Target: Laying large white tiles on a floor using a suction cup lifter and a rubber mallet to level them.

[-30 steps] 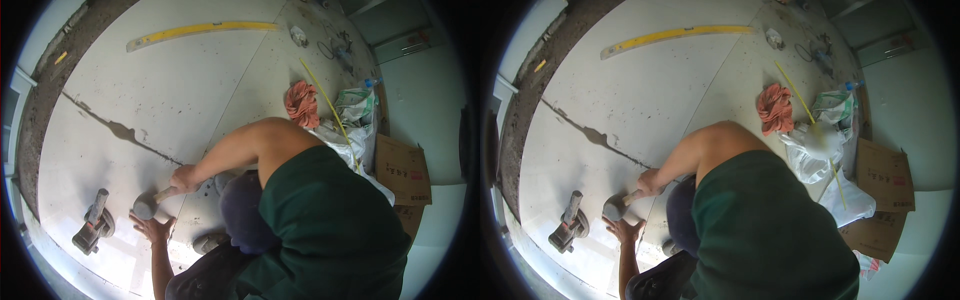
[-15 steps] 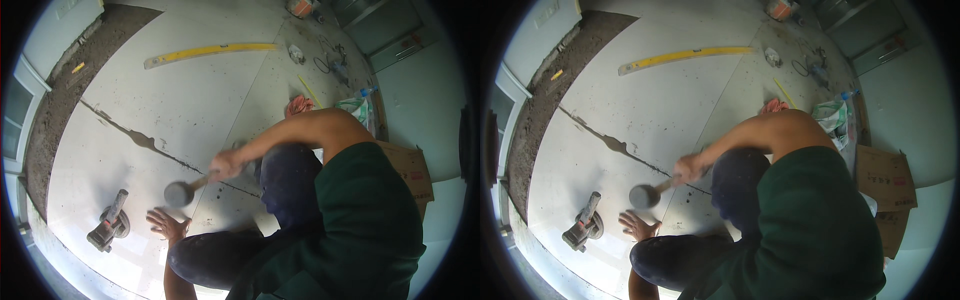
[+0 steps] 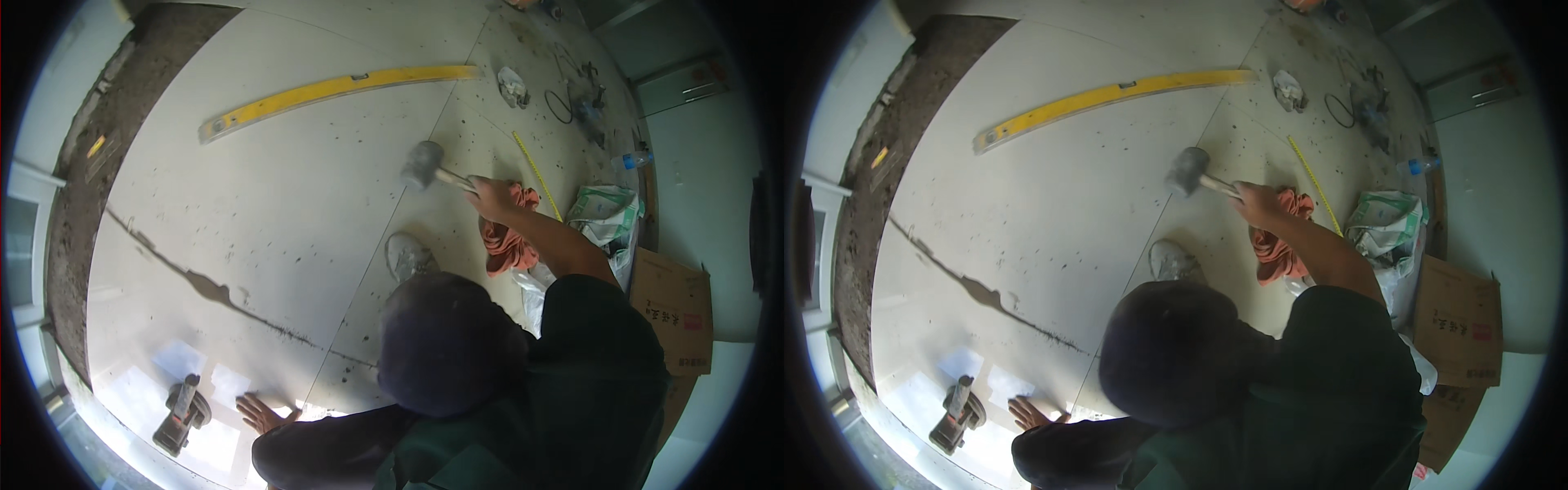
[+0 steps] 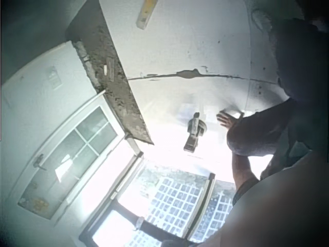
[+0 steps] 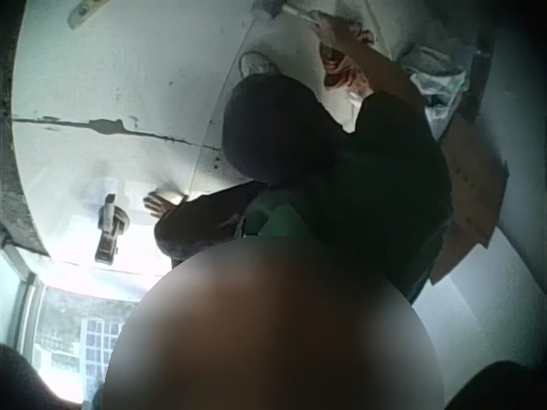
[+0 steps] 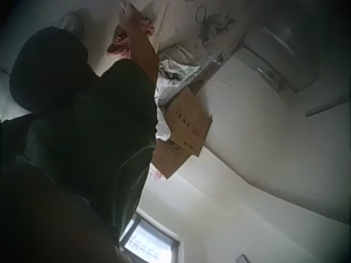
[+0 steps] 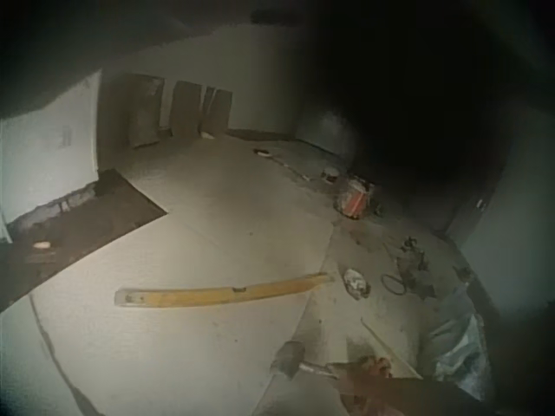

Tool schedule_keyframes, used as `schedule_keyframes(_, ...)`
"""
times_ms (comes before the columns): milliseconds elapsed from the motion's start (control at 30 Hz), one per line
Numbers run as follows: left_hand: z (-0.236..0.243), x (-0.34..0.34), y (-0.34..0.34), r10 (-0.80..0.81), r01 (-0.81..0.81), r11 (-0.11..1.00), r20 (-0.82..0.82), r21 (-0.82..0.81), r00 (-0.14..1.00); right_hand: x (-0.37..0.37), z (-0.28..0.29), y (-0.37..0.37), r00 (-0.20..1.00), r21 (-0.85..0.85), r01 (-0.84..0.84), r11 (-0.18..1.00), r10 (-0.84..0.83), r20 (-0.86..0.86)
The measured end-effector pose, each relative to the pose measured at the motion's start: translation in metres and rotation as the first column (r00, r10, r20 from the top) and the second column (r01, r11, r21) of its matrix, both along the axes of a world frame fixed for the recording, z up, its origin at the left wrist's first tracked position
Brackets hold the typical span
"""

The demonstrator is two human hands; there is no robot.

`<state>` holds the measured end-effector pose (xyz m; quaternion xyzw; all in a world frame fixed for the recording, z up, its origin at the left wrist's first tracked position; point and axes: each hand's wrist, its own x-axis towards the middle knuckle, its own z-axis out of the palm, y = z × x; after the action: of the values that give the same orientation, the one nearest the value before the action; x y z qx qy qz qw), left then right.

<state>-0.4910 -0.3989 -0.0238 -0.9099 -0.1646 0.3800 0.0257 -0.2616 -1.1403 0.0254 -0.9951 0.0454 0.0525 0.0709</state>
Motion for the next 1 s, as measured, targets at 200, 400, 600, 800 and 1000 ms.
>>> schedule_keyframes(200,0.034,-0.019,0.091,-0.272,0.246,0.958,-0.198,-0.148,0.942,0.055,-0.095,-0.146,0.94,-0.095,-0.107,0.99,0.132,0.314)
schedule_keyframes(400,0.065,0.275,-0.08,-0.166,0.152,0.969,-0.06,-0.195,0.984,0.205,-0.114,-0.414,0.677,-0.606,0.569,0.556,-0.735,-0.039)
schedule_keyframes(600,0.035,0.504,-0.189,-0.112,0.249,0.932,0.442,-0.264,0.89,0.291,-0.17,-0.498,0.879,0.129,0.476,0.87,-0.476,-0.039)
schedule_keyframes(800,-0.014,0.611,-0.24,-0.085,0.148,0.986,0.517,-0.082,0.852,0.328,-0.055,-0.616,0.915,-0.89,-0.282,0.358,-0.179,-0.362)
schedule_keyframes(1000,-0.023,0.648,-0.265,-0.176,0.233,0.97,0.478,-0.063,0.861,0.185,-0.031,-0.347,0.932,-0.282,0.362,0.889,-0.354,0.081)
